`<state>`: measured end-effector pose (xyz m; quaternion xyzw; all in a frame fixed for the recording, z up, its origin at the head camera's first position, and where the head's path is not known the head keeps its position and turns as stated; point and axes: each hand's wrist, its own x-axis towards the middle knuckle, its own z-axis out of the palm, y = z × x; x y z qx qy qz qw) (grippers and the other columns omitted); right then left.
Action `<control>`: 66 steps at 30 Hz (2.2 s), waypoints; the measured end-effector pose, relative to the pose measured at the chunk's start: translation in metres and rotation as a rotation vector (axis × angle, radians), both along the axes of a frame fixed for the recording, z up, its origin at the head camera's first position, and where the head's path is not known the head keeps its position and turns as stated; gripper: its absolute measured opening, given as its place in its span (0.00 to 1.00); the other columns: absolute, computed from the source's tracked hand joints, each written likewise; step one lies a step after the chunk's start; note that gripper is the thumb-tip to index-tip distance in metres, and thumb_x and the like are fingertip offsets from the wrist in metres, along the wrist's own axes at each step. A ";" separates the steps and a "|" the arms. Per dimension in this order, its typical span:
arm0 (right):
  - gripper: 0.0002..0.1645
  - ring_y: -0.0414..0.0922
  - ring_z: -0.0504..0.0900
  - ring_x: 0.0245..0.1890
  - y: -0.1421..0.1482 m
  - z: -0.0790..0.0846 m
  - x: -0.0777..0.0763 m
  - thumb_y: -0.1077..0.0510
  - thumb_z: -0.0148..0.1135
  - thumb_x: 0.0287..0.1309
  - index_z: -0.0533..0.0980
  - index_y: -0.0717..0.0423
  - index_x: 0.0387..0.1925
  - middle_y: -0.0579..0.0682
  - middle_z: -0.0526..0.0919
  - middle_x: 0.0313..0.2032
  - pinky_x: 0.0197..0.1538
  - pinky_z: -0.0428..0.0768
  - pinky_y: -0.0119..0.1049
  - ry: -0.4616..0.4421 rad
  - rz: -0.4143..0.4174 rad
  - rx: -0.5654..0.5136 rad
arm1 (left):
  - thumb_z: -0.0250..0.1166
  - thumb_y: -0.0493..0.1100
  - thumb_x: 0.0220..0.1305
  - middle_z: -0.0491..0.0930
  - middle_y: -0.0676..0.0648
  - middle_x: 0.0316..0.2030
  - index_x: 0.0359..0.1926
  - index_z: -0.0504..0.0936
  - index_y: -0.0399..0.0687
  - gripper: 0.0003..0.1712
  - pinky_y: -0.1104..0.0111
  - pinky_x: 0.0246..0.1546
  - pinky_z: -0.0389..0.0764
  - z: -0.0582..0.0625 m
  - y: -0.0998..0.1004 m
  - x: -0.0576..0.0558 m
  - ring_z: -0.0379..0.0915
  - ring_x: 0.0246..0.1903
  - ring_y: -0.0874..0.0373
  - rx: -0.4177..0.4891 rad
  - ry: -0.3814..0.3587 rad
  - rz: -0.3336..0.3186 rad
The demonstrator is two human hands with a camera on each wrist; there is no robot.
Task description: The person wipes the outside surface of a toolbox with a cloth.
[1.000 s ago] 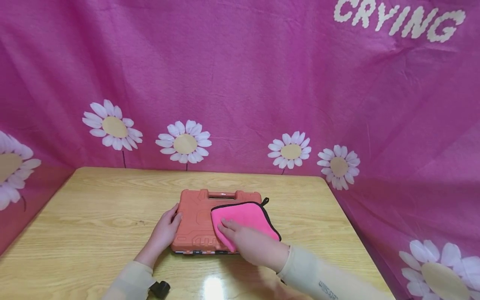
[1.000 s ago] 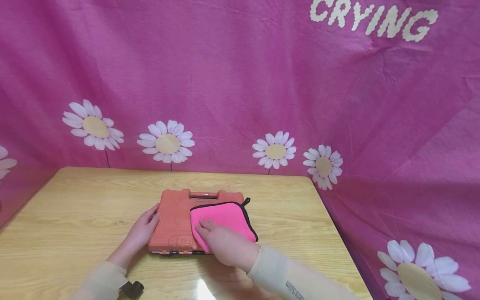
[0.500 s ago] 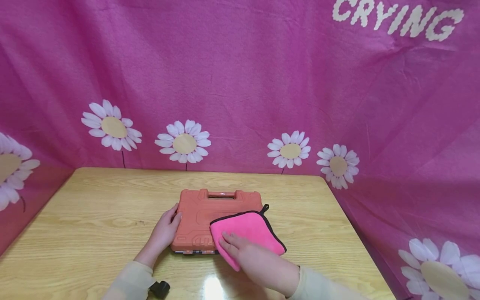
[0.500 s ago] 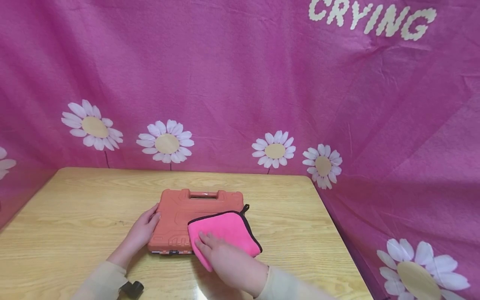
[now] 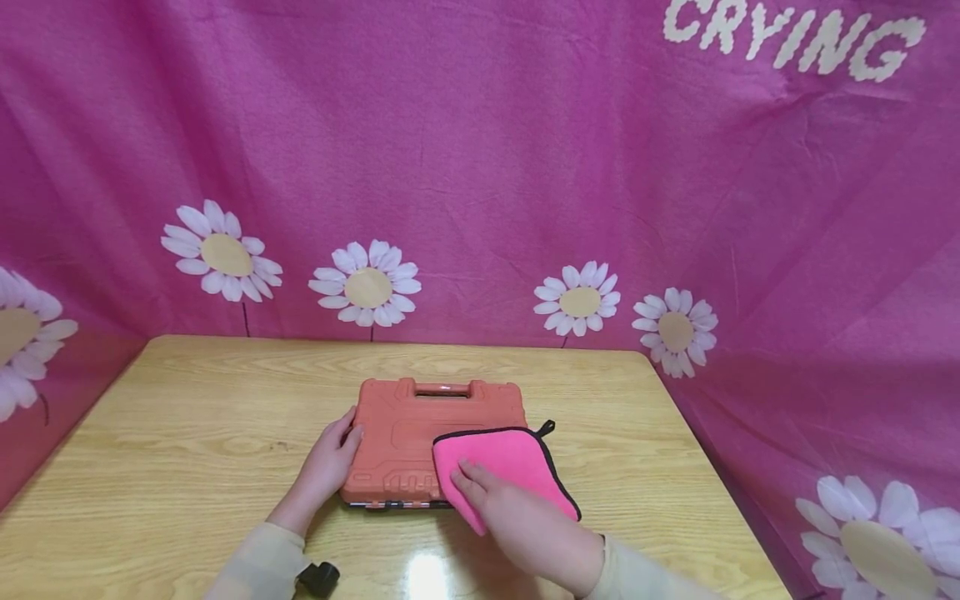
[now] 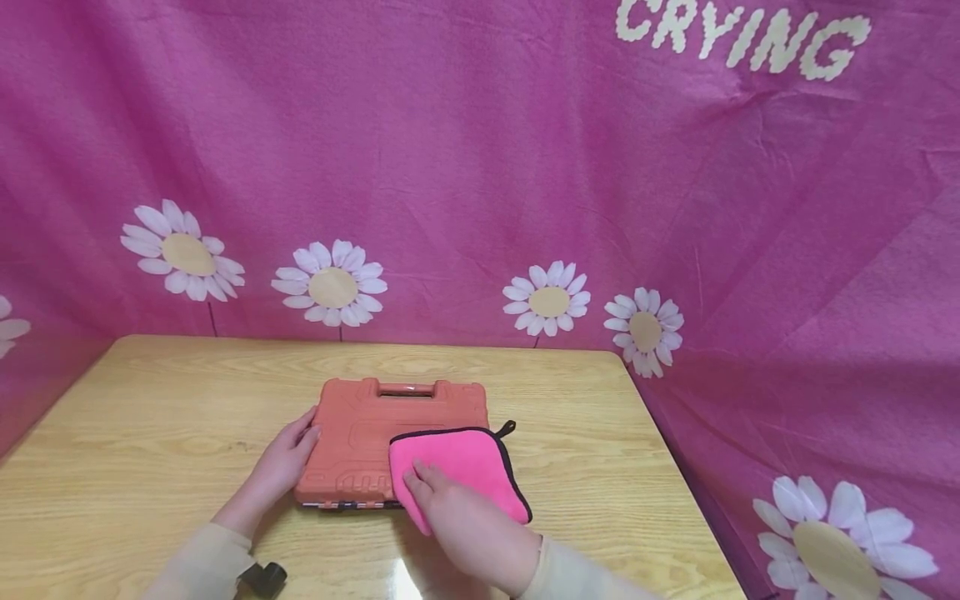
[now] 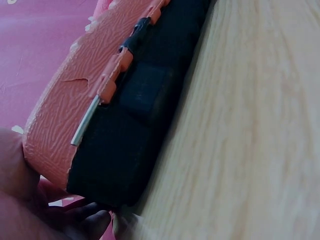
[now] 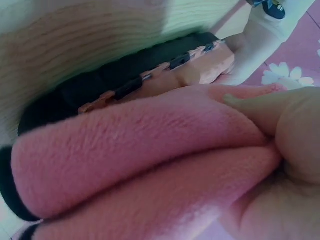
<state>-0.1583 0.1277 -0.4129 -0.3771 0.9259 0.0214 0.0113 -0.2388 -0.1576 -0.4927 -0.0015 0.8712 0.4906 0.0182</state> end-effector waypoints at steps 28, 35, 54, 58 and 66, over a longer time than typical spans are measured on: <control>0.26 0.54 0.73 0.72 0.003 0.006 -0.102 0.64 0.46 0.78 0.69 0.62 0.73 0.59 0.74 0.71 0.74 0.70 0.48 -0.204 -0.237 -0.164 | 0.45 0.43 0.82 0.59 0.23 0.73 0.79 0.53 0.31 0.33 0.40 0.76 0.56 0.000 -0.001 0.000 0.53 0.75 0.29 0.006 -0.002 -0.001; 0.14 0.50 0.82 0.53 0.006 0.005 -0.122 0.61 0.45 0.80 0.77 0.62 0.45 0.59 0.84 0.48 0.65 0.77 0.45 -0.297 -0.282 -0.342 | 0.45 0.43 0.83 0.59 0.23 0.72 0.78 0.54 0.30 0.32 0.40 0.75 0.57 0.002 -0.001 0.001 0.54 0.75 0.29 0.006 0.009 0.000; 0.17 0.54 0.78 0.66 0.018 -0.002 -0.144 0.61 0.53 0.77 0.77 0.64 0.60 0.60 0.81 0.62 0.73 0.71 0.48 -0.194 -0.230 -0.311 | 0.44 0.43 0.82 0.58 0.22 0.73 0.79 0.53 0.30 0.32 0.39 0.75 0.57 0.001 0.002 -0.001 0.54 0.74 0.29 0.029 -0.002 0.007; 0.24 0.50 0.79 0.51 0.017 -0.002 -0.138 0.50 0.41 0.83 0.76 0.64 0.41 0.59 0.81 0.45 0.61 0.74 0.42 -0.399 -0.379 -0.491 | 0.44 0.43 0.82 0.57 0.23 0.73 0.79 0.53 0.31 0.32 0.39 0.75 0.57 0.000 0.002 0.000 0.54 0.74 0.29 0.035 -0.010 0.014; 0.27 0.55 0.64 0.77 0.023 -0.005 -0.118 0.59 0.45 0.81 0.65 0.60 0.76 0.58 0.66 0.76 0.78 0.63 0.51 -0.301 -0.303 -0.375 | 0.44 0.44 0.83 0.57 0.23 0.74 0.79 0.54 0.31 0.32 0.39 0.75 0.58 0.000 0.002 0.001 0.55 0.74 0.29 0.031 -0.016 0.021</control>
